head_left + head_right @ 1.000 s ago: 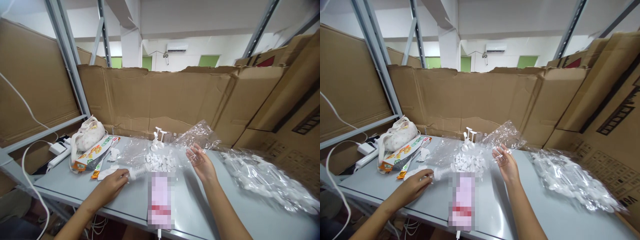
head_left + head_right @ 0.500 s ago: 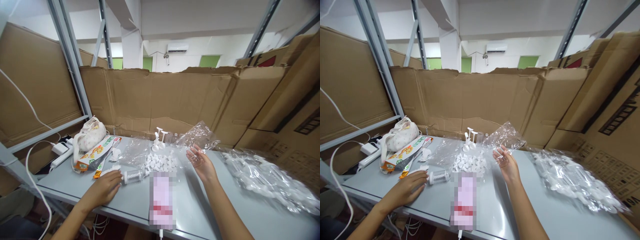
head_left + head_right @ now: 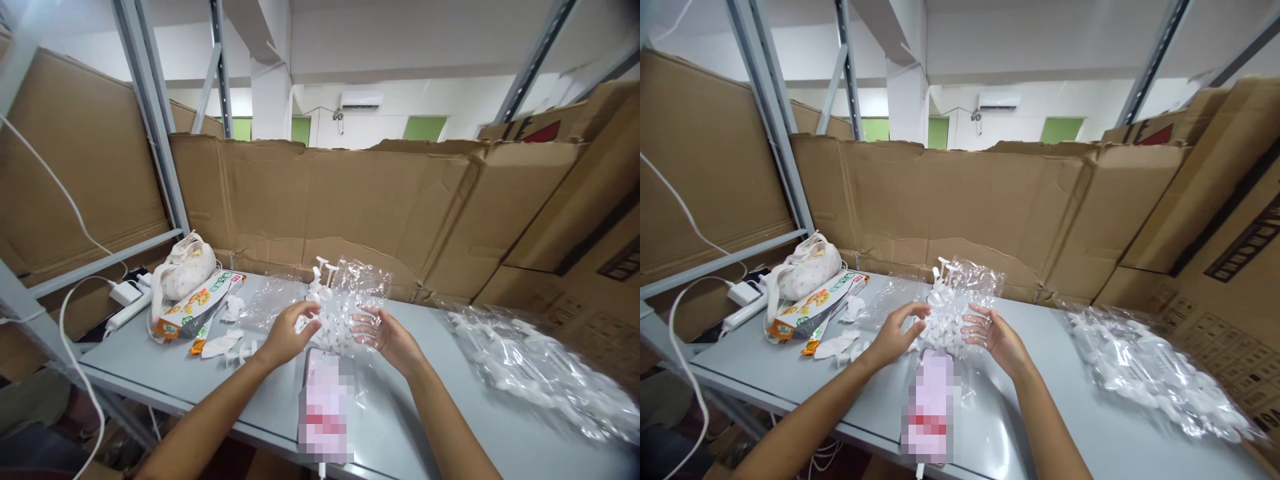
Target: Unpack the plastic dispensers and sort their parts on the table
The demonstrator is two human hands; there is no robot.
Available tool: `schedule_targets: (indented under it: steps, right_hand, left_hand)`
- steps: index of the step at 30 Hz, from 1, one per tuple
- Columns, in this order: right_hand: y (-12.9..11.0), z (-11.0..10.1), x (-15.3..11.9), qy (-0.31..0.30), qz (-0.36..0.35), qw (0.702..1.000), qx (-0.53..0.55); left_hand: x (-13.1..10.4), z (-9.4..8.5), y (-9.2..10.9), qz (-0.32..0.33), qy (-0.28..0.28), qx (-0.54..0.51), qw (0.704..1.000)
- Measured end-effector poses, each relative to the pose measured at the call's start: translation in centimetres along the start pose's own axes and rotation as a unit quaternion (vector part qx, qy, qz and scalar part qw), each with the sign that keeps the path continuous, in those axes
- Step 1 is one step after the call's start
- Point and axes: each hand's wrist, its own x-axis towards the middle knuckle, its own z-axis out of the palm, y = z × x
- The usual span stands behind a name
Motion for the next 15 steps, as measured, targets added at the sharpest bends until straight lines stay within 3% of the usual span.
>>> schedule_targets:
  steps: [4, 9, 15]
  right_hand:
    - [0.7, 0.7, -0.4, -0.039, 0.038, 0.996, -0.070]
    - [1.7, 0.9, 0.0, 0.010, -0.017, 0.976, -0.218]
    - [2.1, 0.3, 1.2, 0.160, -0.079, 0.958, -0.226]
  left_hand:
    - [3.6, 2.7, -0.8, -0.099, 0.058, -0.216, 0.969]
    - [4.1, 4.3, -3.1, -0.132, 0.126, -0.258, 0.949]
    - [2.6, 4.7, -4.6, -0.200, -0.009, -0.256, 0.946]
